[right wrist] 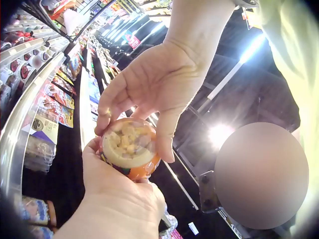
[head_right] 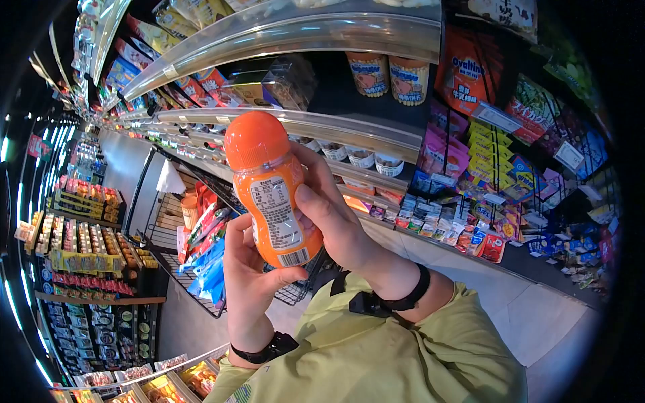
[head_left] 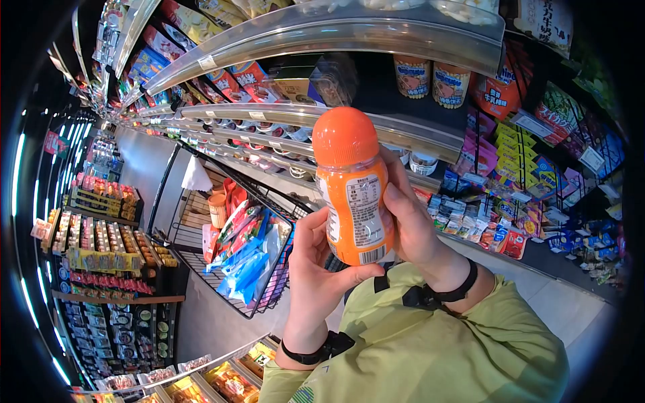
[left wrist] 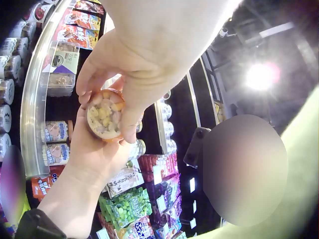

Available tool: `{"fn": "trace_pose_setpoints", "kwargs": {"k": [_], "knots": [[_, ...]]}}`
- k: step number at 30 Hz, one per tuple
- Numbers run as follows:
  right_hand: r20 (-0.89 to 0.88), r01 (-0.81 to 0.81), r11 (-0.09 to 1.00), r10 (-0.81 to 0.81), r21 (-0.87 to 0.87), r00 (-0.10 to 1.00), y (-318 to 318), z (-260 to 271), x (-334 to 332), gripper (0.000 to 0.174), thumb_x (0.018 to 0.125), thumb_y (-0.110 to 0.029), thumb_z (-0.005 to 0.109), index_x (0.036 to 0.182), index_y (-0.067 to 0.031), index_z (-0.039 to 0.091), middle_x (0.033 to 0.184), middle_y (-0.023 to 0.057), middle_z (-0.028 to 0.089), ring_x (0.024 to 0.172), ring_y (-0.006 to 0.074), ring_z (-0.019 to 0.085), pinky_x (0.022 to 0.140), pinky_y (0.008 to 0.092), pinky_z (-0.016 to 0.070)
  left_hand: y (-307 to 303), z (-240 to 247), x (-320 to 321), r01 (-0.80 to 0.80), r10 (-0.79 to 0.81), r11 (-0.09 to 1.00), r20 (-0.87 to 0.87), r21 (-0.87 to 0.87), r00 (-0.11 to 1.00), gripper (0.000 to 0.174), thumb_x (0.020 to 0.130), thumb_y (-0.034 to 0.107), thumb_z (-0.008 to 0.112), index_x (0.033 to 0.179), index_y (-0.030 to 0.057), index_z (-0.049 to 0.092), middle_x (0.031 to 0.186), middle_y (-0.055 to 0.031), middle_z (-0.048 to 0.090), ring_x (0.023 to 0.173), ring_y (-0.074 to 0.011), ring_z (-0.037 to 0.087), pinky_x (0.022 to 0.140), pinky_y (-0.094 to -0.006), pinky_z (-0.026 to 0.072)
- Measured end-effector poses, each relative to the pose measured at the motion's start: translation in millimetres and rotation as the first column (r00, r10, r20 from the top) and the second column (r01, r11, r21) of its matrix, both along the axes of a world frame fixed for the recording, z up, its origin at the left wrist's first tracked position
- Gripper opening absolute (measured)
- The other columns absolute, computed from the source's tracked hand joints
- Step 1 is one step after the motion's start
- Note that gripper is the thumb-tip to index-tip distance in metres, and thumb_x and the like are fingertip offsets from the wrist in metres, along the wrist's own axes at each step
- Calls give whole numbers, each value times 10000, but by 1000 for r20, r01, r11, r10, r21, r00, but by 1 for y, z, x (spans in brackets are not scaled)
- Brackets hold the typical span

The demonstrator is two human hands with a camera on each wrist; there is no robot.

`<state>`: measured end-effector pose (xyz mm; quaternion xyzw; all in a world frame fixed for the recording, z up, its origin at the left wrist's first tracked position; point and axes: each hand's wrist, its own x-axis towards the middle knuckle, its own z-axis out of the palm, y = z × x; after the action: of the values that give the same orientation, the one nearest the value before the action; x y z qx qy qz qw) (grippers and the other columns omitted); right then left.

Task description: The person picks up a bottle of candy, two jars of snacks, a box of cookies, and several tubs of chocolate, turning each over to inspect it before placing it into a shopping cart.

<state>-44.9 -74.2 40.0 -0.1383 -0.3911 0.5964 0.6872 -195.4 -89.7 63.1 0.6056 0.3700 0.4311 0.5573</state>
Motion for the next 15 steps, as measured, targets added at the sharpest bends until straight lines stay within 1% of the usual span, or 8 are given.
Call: {"fn": "trace_pose_setpoints", "kwargs": {"k": [7,15], "knots": [[21,1,1000,-1,-11,1000,0,-5,2,616,986,-333,402,1474,-52,151,1430,113,345,1304,181,378,1075,347,310,-2,1,2,-5,5,1000,-8,-3,1000,871,574,200,912,1256,-4,410,1165,-118,602,1097,-192,584,948,-329,446],[11,-1,1000,1,-7,1000,-1,-4,4,632,984,-350,411,1475,-48,150,1436,115,333,1318,179,356,1081,345,296,-2,-1,4,-2,2,1000,-8,10,1000,875,573,220,911,1253,-5,408,1163,-119,602,1099,-193,584,947,-327,448]]}}
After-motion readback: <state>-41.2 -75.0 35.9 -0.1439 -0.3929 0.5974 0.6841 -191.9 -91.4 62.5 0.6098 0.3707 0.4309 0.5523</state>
